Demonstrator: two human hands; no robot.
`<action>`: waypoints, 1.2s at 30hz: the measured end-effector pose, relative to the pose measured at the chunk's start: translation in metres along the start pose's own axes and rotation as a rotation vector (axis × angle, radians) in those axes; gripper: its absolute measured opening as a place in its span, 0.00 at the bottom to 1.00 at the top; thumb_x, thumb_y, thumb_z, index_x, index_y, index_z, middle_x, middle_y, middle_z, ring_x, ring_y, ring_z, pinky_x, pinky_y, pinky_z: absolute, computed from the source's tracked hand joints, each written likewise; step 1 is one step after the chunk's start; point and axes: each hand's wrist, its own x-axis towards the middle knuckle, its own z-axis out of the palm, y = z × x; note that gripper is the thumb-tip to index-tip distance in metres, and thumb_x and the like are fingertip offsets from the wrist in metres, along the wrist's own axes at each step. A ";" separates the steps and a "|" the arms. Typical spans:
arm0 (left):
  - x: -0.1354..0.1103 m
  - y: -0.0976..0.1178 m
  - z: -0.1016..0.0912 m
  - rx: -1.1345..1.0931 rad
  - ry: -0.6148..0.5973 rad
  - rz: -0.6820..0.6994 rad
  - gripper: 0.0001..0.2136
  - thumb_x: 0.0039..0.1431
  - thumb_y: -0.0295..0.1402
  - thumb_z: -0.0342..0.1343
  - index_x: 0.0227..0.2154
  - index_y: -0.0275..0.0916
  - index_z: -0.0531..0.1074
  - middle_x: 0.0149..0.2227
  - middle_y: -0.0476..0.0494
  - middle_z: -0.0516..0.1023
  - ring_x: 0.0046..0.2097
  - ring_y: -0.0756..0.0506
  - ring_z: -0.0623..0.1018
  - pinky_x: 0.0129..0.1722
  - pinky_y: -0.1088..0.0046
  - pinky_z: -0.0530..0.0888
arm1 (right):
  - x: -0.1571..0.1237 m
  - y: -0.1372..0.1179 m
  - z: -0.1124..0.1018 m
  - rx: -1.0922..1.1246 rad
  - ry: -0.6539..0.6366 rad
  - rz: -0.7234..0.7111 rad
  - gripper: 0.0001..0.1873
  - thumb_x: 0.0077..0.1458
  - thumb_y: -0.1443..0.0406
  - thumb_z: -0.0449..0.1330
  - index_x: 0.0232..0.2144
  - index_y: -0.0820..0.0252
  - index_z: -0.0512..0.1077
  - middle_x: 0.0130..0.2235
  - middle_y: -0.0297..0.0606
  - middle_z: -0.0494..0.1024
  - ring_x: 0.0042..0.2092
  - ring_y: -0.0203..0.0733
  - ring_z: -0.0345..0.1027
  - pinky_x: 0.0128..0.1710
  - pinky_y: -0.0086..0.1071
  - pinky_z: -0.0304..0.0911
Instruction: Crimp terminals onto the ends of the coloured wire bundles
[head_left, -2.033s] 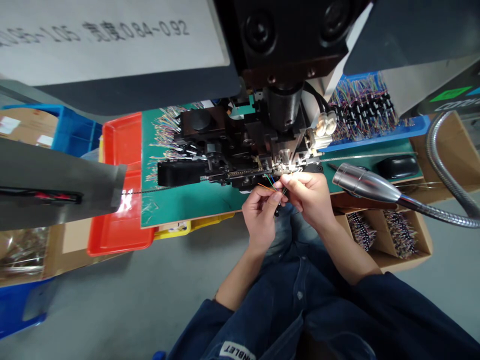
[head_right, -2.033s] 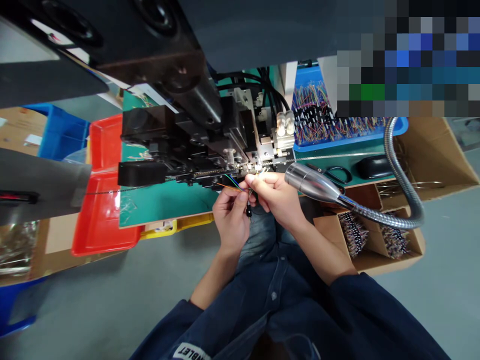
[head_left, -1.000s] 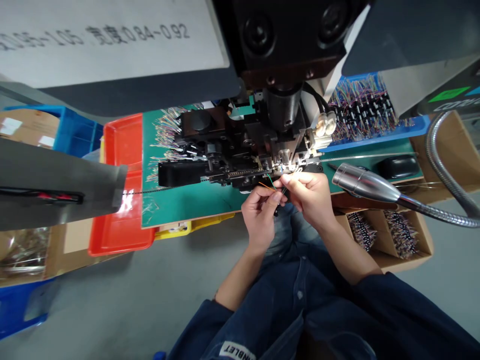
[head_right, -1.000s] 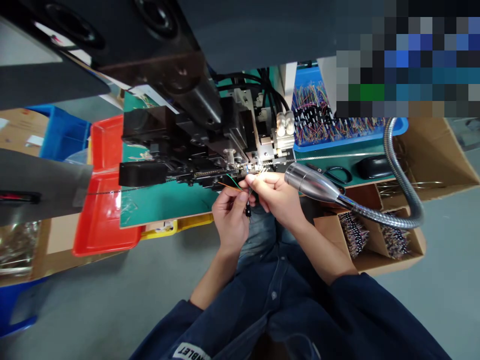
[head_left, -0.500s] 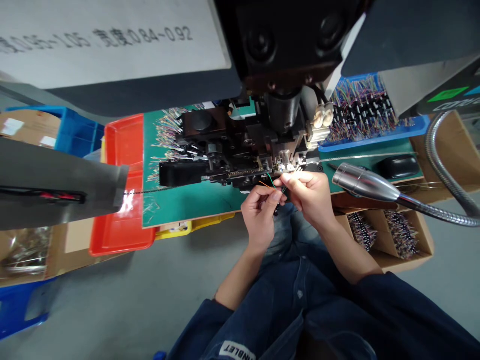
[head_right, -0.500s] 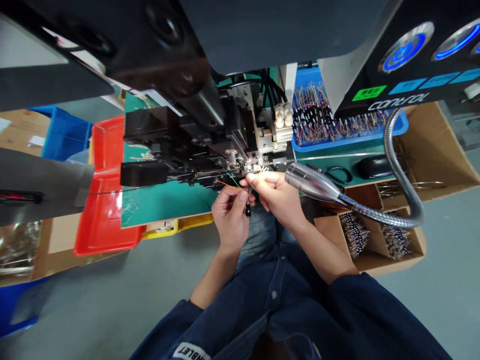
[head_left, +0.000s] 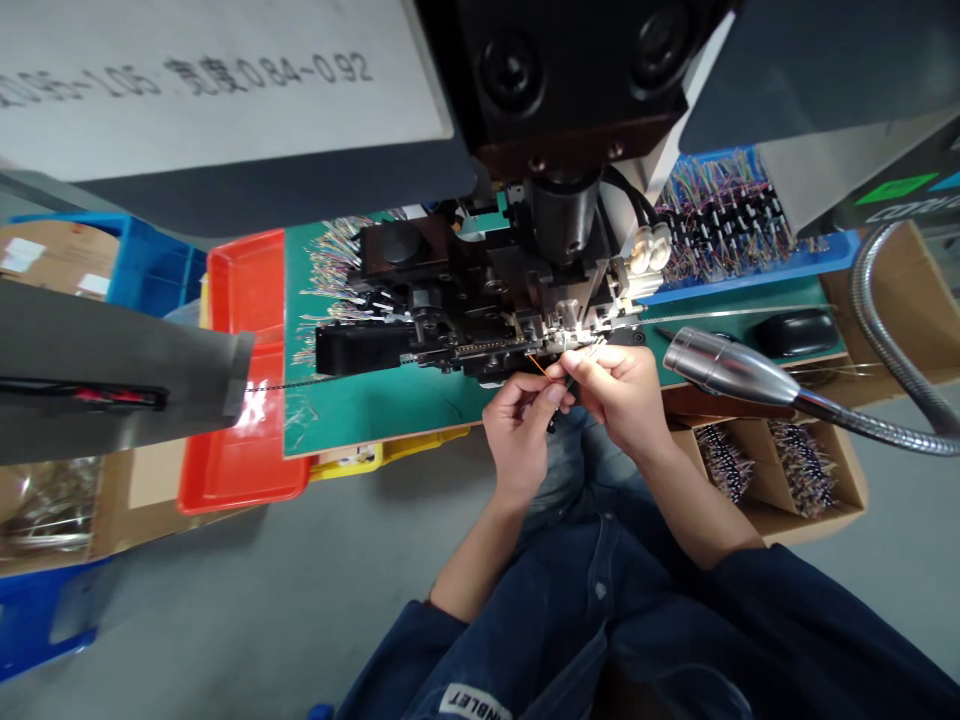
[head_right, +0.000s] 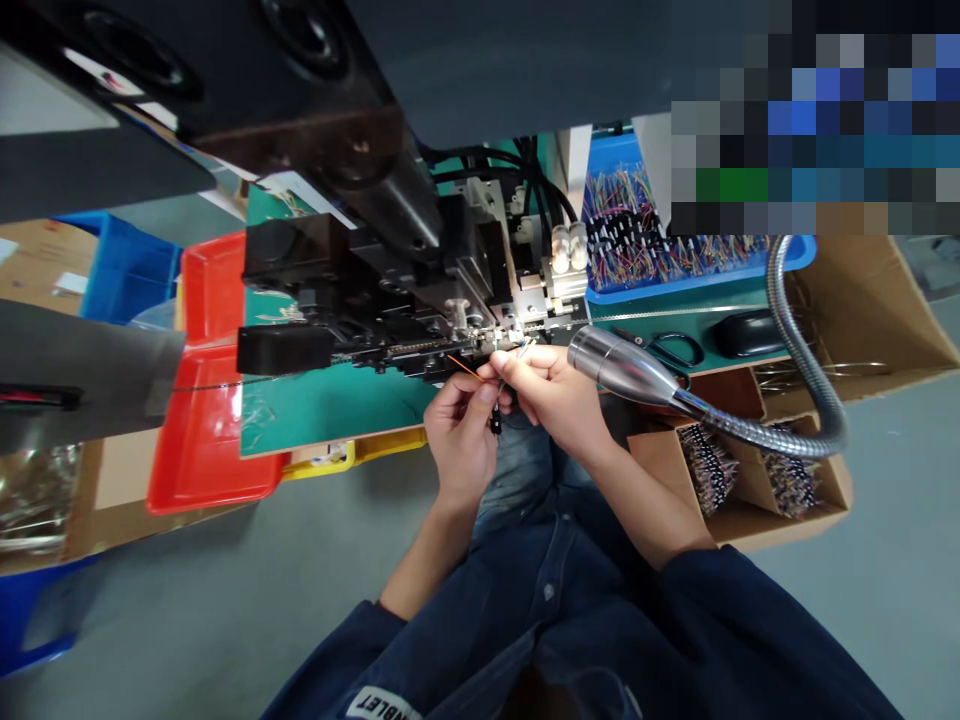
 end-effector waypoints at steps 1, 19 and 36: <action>0.000 0.000 0.000 -0.009 0.006 0.003 0.16 0.66 0.46 0.77 0.34 0.41 0.81 0.31 0.49 0.84 0.32 0.49 0.82 0.35 0.71 0.80 | 0.001 0.001 0.000 0.019 -0.004 0.008 0.21 0.69 0.48 0.73 0.33 0.58 0.89 0.17 0.27 0.69 0.18 0.32 0.56 0.20 0.31 0.52; 0.002 0.001 0.001 -0.018 0.024 0.007 0.15 0.66 0.47 0.77 0.35 0.41 0.83 0.31 0.48 0.84 0.32 0.49 0.81 0.35 0.72 0.80 | 0.003 -0.002 0.002 0.005 -0.003 0.007 0.22 0.67 0.46 0.74 0.34 0.58 0.89 0.17 0.27 0.69 0.17 0.30 0.55 0.18 0.29 0.49; -0.001 0.001 0.000 -0.005 -0.014 0.018 0.13 0.67 0.43 0.77 0.36 0.42 0.83 0.35 0.47 0.87 0.33 0.49 0.84 0.37 0.70 0.83 | 0.002 0.000 0.001 0.013 0.010 -0.001 0.21 0.69 0.49 0.73 0.32 0.57 0.89 0.17 0.27 0.70 0.17 0.29 0.51 0.19 0.29 0.50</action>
